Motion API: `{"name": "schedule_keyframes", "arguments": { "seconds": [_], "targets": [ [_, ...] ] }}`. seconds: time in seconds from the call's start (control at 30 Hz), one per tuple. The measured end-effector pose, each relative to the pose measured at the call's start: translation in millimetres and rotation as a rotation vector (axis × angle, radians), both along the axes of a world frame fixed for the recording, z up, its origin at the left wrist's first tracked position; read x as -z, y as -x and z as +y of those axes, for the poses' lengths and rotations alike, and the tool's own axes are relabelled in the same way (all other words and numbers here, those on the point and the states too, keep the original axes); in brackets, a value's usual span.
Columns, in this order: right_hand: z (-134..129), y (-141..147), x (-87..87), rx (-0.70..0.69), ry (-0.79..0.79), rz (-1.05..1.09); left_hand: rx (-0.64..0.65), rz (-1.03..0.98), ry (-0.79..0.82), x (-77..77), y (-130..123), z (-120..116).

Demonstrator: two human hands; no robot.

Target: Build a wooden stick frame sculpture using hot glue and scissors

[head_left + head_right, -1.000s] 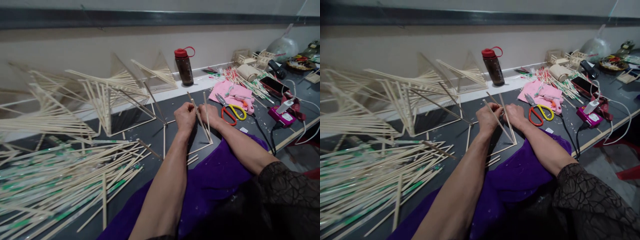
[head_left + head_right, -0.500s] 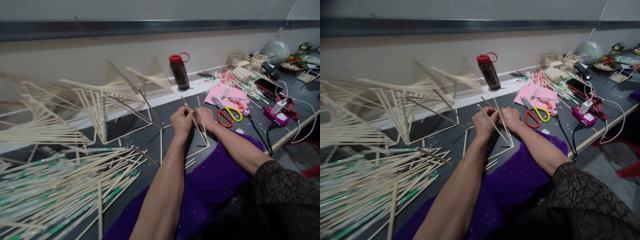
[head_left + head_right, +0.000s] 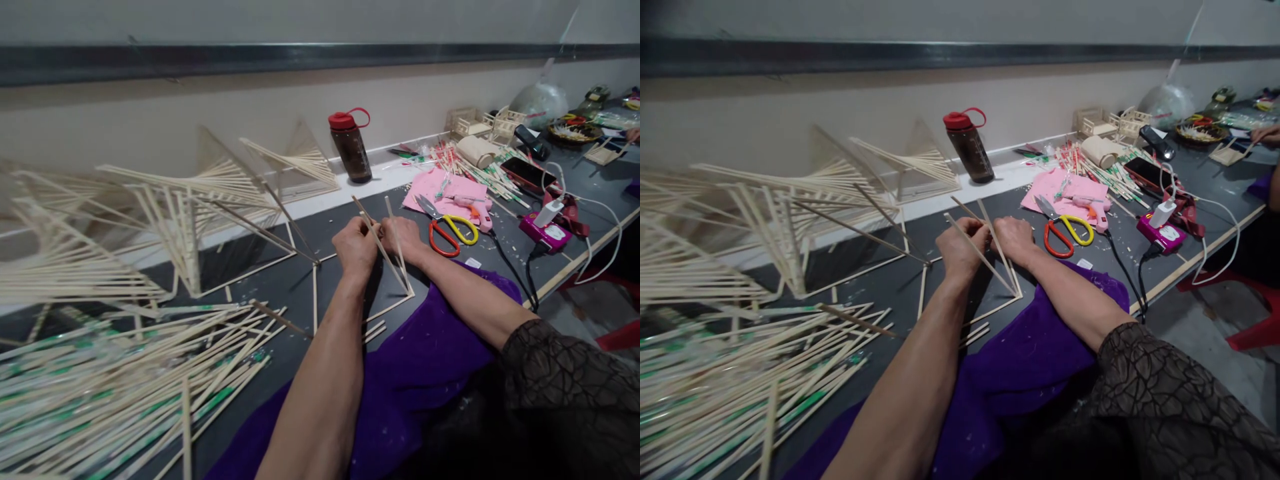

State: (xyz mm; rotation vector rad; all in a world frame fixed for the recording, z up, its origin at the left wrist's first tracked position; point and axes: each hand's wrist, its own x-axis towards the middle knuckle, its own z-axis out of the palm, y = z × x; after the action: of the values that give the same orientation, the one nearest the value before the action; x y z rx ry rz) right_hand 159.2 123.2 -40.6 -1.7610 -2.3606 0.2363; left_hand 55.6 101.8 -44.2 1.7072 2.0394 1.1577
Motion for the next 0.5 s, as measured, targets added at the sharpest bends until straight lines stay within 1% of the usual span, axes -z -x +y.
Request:
{"name": "schedule_keyframes", "arguments": {
  "seconds": [0.13,0.3,0.5],
  "targets": [
    [0.8,0.5,0.0,0.002,0.000,0.001,0.001,-0.022,-0.007,0.6,0.1,0.3],
    [-0.9,-0.3,-2.2,-0.006,0.013,0.005,-0.011,-0.013,0.009,-2.2,-1.3,-1.6],
    [-4.7,-2.3,-7.0,-0.004,0.041,0.015,0.013,-0.012,0.005,-1.8,-1.9,-3.1]
  ]
}}
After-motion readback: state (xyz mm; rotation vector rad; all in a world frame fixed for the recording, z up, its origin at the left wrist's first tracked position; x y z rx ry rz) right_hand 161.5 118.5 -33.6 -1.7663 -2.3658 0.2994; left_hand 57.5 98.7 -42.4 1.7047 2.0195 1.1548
